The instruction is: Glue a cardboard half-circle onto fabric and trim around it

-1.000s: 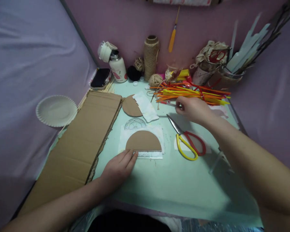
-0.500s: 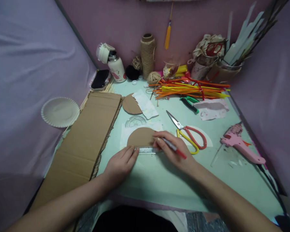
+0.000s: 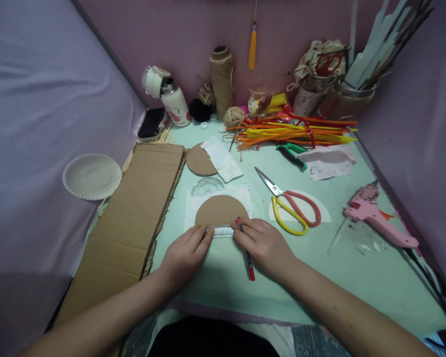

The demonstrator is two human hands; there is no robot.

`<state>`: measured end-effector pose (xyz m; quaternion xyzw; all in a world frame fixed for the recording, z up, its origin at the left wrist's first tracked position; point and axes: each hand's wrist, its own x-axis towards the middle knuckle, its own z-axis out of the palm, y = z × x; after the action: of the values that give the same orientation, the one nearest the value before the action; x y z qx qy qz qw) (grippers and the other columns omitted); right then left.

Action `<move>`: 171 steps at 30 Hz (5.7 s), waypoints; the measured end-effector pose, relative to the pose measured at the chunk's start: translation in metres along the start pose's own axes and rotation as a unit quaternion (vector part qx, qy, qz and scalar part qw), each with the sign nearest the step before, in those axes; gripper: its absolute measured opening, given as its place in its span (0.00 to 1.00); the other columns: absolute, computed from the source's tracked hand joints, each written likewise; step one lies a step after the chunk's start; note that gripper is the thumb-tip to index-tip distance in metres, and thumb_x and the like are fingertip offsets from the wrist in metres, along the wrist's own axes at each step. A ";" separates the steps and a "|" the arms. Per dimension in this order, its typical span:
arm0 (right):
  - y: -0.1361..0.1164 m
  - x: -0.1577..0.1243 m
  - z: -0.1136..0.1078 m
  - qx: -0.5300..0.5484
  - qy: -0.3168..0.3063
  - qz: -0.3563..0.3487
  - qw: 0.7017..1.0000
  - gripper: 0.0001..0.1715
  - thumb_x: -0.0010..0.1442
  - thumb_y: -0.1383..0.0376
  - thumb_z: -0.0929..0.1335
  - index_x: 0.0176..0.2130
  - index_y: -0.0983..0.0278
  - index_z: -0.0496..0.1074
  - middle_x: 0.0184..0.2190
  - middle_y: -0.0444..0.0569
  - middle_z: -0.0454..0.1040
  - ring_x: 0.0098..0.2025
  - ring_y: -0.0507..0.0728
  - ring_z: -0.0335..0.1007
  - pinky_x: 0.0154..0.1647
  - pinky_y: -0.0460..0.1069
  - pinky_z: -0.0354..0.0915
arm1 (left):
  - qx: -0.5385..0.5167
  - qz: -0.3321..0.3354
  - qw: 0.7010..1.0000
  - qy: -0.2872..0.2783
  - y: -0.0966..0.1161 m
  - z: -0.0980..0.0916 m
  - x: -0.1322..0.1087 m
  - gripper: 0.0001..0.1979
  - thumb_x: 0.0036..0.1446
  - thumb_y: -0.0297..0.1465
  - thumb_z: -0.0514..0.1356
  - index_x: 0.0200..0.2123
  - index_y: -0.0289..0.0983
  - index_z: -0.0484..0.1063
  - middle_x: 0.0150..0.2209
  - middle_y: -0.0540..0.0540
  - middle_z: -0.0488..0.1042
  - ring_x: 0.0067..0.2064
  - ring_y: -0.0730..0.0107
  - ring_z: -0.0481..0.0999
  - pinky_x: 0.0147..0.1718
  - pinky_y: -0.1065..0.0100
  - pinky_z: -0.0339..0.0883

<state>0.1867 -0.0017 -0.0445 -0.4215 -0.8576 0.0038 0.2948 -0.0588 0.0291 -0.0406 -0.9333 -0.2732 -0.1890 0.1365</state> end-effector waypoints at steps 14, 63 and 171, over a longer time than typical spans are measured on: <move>-0.002 -0.002 0.002 -0.010 0.019 0.014 1.000 0.14 0.66 0.75 0.64 0.48 0.68 0.75 0.44 0.58 0.82 0.48 0.63 0.79 0.45 0.57 0.77 | 0.006 -0.006 1.000 0.002 0.000 -0.001 0.000 0.13 0.65 0.21 0.51 0.49 0.28 0.73 0.42 0.38 0.81 0.43 0.59 0.81 0.40 0.63 0.77; 0.002 0.032 -0.030 0.268 0.025 0.302 0.914 0.15 0.70 0.58 0.61 0.46 0.59 0.76 0.36 0.49 0.81 0.37 0.57 0.79 0.37 0.49 0.75 | 0.011 -0.010 1.000 -0.022 0.004 0.000 -0.001 0.15 0.63 0.22 0.53 0.51 0.29 0.71 0.43 0.37 0.79 0.43 0.58 0.80 0.38 0.62 0.77; 0.027 0.040 -0.005 0.383 0.046 0.400 0.831 0.15 0.66 0.51 0.65 0.40 0.60 0.71 0.24 0.45 0.74 0.24 0.53 0.69 0.25 0.48 0.67 | -0.002 -0.015 1.000 -0.027 0.004 -0.001 -0.001 0.14 0.64 0.22 0.53 0.52 0.29 0.70 0.43 0.36 0.78 0.44 0.58 0.78 0.39 0.62 0.77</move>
<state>0.1896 0.0435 -0.0271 -0.5809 -0.5291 0.4306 0.4440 -0.0578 0.0253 -0.0411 -0.9341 -0.2904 -0.1664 0.1239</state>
